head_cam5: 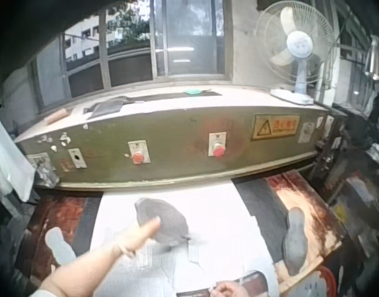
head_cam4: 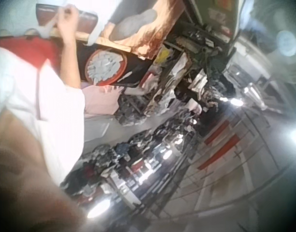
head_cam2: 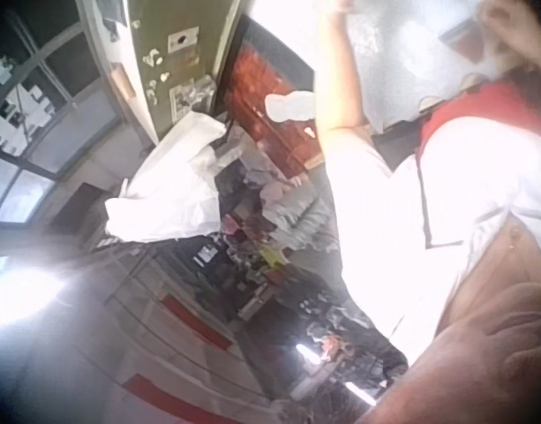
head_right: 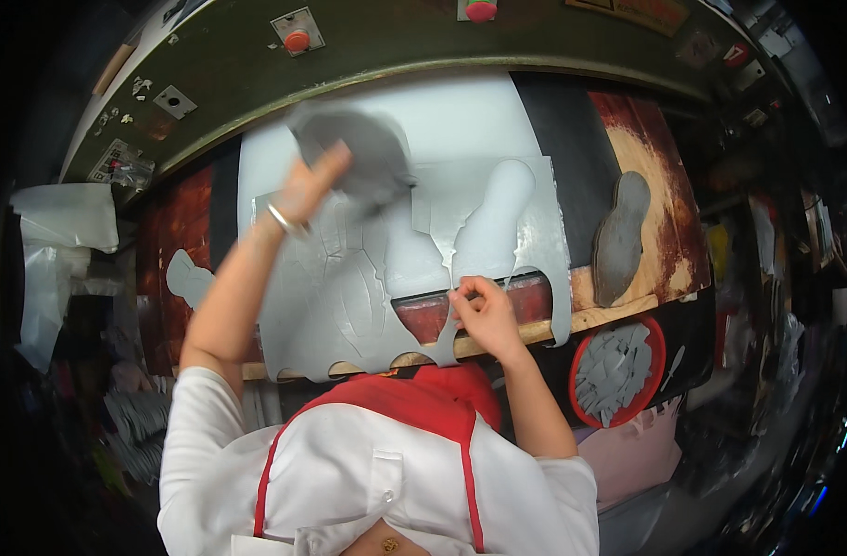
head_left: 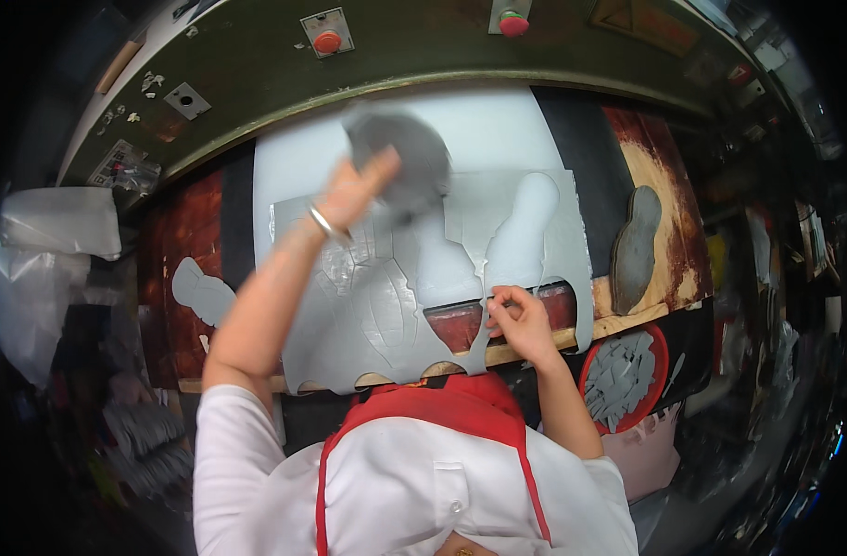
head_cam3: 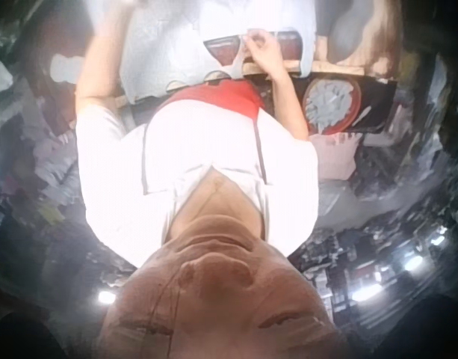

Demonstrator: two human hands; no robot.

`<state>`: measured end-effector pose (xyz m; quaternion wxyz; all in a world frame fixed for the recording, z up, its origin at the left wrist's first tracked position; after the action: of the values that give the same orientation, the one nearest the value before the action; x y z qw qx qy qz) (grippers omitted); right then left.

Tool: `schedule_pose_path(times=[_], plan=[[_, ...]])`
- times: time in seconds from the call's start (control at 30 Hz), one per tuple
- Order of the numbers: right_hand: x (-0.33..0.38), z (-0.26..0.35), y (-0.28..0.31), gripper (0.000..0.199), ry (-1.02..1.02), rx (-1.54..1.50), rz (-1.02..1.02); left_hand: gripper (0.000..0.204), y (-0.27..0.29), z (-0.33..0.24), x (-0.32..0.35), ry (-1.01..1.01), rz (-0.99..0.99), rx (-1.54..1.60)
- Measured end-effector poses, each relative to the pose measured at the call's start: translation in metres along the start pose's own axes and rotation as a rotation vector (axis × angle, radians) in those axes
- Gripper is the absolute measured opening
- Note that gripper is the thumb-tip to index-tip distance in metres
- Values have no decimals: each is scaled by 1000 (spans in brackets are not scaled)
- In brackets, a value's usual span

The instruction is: The person places a shoe insole template on a sheet of foam, presses a button to activate a cutting machine, removes the cut insole, and stacks it with others. The process is repeated multiple times with new sheets of foam.

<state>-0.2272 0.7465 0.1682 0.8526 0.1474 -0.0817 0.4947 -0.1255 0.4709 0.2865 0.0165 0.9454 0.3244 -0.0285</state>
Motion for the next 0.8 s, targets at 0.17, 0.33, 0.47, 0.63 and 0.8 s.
schedule_pose_path(times=[0.17,0.33,0.47,0.63,0.8], plan=[[24,37,-19,21,350,410,-55,45,68,-108,-76,-101,-40,168],[33,56,-41,31,503,807,-286,40,85,-195,-94,-262,67,276],[24,45,-67,52,343,656,27,45,95,-210,-75,-274,66,34],[-1,20,-99,86,115,384,343,59,7,-60,49,-284,468,-899],[-17,8,-113,89,-37,-234,392,73,-14,60,157,-330,690,-807]])
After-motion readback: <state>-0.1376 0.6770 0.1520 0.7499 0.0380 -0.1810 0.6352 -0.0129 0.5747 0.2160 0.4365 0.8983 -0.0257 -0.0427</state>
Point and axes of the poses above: each hand's wrist, its own x-axis away from the middle knuckle, its own y-axis out of the back of the hand, z = x × y, the point moved 5 cm from there along -x, towards the middle knuckle, and after that the axes turned 14 degrees about x, right-handed, at the moved point
